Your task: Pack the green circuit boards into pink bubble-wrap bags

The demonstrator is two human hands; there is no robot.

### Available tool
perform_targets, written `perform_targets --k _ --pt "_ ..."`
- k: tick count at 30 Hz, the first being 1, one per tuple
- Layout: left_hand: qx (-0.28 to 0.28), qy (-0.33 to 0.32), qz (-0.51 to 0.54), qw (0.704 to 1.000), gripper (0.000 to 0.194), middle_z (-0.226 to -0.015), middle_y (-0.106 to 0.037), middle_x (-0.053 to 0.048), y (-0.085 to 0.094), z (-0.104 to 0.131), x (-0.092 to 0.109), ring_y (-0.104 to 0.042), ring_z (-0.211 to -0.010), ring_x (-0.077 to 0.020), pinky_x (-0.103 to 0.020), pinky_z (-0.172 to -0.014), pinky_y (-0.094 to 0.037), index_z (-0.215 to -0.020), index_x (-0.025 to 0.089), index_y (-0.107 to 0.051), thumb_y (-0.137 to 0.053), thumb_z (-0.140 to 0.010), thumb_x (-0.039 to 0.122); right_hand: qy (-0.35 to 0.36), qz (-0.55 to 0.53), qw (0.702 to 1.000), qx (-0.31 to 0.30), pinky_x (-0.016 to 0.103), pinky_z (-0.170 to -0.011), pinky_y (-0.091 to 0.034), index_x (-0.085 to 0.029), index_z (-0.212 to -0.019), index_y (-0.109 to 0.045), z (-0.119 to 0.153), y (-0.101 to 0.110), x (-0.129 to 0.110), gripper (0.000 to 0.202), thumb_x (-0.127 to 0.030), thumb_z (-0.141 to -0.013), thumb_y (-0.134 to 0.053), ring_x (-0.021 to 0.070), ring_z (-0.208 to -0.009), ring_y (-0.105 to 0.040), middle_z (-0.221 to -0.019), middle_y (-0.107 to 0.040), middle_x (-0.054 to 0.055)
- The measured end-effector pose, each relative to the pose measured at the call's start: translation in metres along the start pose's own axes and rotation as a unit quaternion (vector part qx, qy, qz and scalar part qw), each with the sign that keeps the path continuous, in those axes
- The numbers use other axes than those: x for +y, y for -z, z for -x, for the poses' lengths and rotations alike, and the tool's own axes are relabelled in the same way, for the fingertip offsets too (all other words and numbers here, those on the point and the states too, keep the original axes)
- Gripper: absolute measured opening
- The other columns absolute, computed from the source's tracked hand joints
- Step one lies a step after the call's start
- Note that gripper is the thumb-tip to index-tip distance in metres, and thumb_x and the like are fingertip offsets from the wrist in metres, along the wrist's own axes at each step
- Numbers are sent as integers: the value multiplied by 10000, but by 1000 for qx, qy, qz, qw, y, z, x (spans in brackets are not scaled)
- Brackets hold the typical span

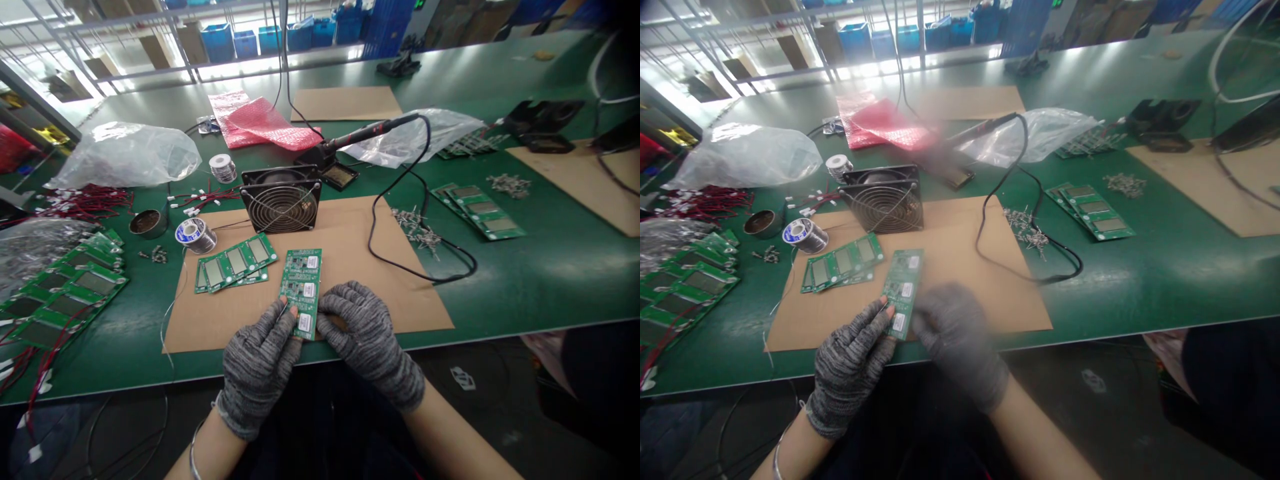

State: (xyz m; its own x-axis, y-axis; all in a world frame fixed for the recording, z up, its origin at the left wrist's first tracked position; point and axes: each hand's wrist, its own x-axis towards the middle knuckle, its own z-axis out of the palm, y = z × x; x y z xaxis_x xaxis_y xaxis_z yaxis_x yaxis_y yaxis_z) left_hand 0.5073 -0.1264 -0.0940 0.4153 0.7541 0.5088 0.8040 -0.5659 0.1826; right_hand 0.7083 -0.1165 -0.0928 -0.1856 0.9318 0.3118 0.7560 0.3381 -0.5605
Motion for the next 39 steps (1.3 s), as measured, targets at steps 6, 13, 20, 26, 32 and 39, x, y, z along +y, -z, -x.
perform_targets --k 6,13,20,26,32,39 --pt "1 -4 0 1000 294 -1210 -686 -92 1 -1 1 -708 -963 -193 -290 -719 -546 -1177 189 -631 -570 -900 261 -6 -10 1000 -8 343 -825 -401 -212 -918 -652 1 1 -1 114 -295 -886 -581 178 -858 -516 -902 -630 28" --pt "1 -5 -9 1000 279 -1202 -690 -89 1 -2 1 -719 -899 -199 -295 -675 -535 -1155 190 -641 -579 -893 262 -7 -6 1000 -7 342 -820 -405 -215 -899 -641 1 1 -1 100 -295 -882 -583 180 -850 -518 -882 -627 18" --pt "5 -6 -7 1000 288 -1199 -690 -96 2 -2 1 -718 -910 -199 -292 -685 -544 -1165 187 -636 -573 -894 258 -9 -4 1000 -6 348 -842 -409 -208 -906 -641 1 2 -2 106 -289 -883 -577 182 -860 -527 -894 -634 24" --pt "-1 0 -6 1000 290 -1211 -685 -92 1 -3 1 -716 -916 -194 -288 -692 -540 -1175 196 -630 -568 -899 263 -8 -25 1000 -8 351 -848 -428 -218 -923 -642 2 6 -2 100 -291 -875 -594 181 -881 -539 -910 -637 19" --pt "0 2 -5 1000 309 -1226 -679 -83 0 0 0 -710 -946 -202 -300 -721 -542 -1188 202 -627 -591 -887 260 -39 -40 998 42 375 -912 -460 -206 -1078 -639 -4 12 11 237 -335 -886 -587 195 -970 -584 -1039 -653 50" --pt "2 2 1 1000 325 -1226 -677 -95 -1 0 1 -695 -1010 -202 -297 -792 -542 -1201 193 -623 -603 -881 245 -61 93 994 -9 347 -791 -455 -202 -922 -698 -32 9 13 134 -265 -834 -618 208 -853 -587 -884 -665 57"
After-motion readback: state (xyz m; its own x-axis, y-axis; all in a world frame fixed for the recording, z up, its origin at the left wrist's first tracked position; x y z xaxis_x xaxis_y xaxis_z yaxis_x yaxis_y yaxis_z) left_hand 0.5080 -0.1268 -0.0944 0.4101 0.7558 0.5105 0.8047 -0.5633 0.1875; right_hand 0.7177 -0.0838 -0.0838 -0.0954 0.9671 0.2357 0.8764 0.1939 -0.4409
